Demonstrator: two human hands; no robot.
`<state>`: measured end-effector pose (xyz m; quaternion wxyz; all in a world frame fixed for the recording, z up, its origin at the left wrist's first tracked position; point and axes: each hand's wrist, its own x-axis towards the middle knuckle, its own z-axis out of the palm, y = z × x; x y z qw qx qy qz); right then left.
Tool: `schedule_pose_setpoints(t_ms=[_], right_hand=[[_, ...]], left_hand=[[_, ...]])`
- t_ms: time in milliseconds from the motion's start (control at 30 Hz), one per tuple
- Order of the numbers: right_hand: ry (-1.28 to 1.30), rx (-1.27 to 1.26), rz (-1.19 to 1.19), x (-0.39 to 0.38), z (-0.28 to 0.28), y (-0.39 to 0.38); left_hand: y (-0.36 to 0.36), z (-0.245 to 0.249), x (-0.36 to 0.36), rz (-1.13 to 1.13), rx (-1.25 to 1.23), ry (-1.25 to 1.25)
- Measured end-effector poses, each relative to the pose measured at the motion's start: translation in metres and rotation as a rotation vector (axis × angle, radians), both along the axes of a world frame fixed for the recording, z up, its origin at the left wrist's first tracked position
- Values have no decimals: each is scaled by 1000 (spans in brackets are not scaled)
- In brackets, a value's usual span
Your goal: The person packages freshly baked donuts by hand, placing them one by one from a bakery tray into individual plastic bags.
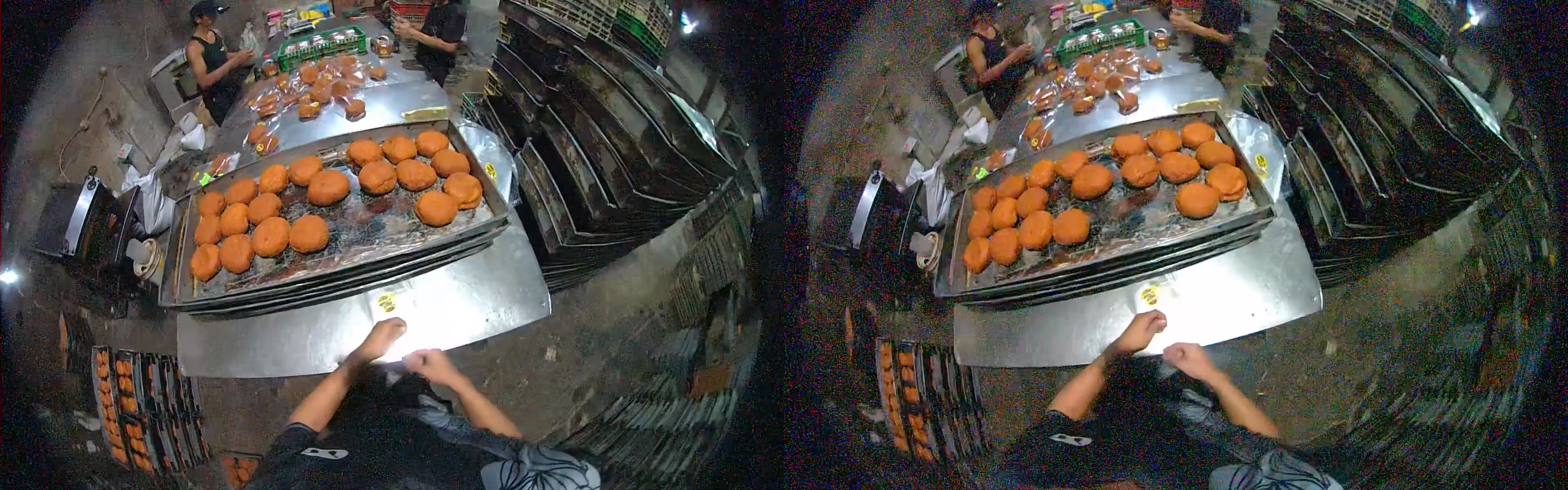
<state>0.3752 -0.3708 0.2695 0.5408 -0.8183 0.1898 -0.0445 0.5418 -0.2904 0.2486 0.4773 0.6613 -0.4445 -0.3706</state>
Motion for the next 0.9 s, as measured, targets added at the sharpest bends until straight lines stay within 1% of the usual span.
schedule_pose_setpoints(t_ms=[67, 100, 133, 200, 233, 267, 300, 333, 400, 433, 467, 500, 533, 567, 600, 667, 700, 733, 800, 867, 900], right_hand=[[-31, 85, -98, 14, 13, -10], [-68, 83, -138, 15, 14, -13], [-38, -30, -143, 8, 0, -17], [20, -88, -211, -8, 27, -7], [-46, -143, -330, -10, 27, 0], [-113, -199, -443, -12, 26, 11], [-106, -311, -458, -5, 20, 15], [-98, -330, -432, -3, 21, 15], [232, 349, -465, 25, 70, 18], [34, 902, -450, 41, 57, 5], [-187, 1453, -412, 55, 45, -14], [-356, 1343, -203, 69, 57, -34], [-518, 1282, -214, 95, 89, -25], [-679, 1221, -223, 121, 122, -17], [-844, 1205, -445, 150, 170, 27], [-684, 1566, -90, 175, 134, 51], [-540, 1708, 156, 188, 114, 67], [-293, 1293, 19, 200, 127, 83], [-261, -216, 255, 239, 147, 61], [-293, -1216, -68, 288, 143, 51], [-153, -1220, -36, 316, 120, 34]], left_hand=[[-6, 13, -12, -15, 24, 123], [-5, 34, -22, -30, -28, 276], [-6, 45, -20, -104, 72, 68], [-3, 33, -17, -163, 187, 170], [-4, 26, -19, -147, 171, 186], [-3, 21, -22, -194, 156, 144], [-1, 25, -24, -239, 142, 100], [-2, 29, -23, -218, 122, 114], [-2, 82, -21, 254, -38, -19], [2, 107, -18, 324, -177, -142], [9, 123, -20, 282, -321, -102], [16, 123, -16, 263, -336, -151], [24, 122, -13, 244, -347, -196], [29, 132, -5, 428, -403, 52], [32, 143, 9, 611, -452, 299], [46, 150, 55, 809, -711, 994], [66, 147, 84, 692, -682, 1068], [89, 141, 115, 574, -650, 1138], [115, 133, 163, 865, -855, 923], [152, 142, 201, 931, -949, 870], [159, 158, 210, 970, -964, 911]])
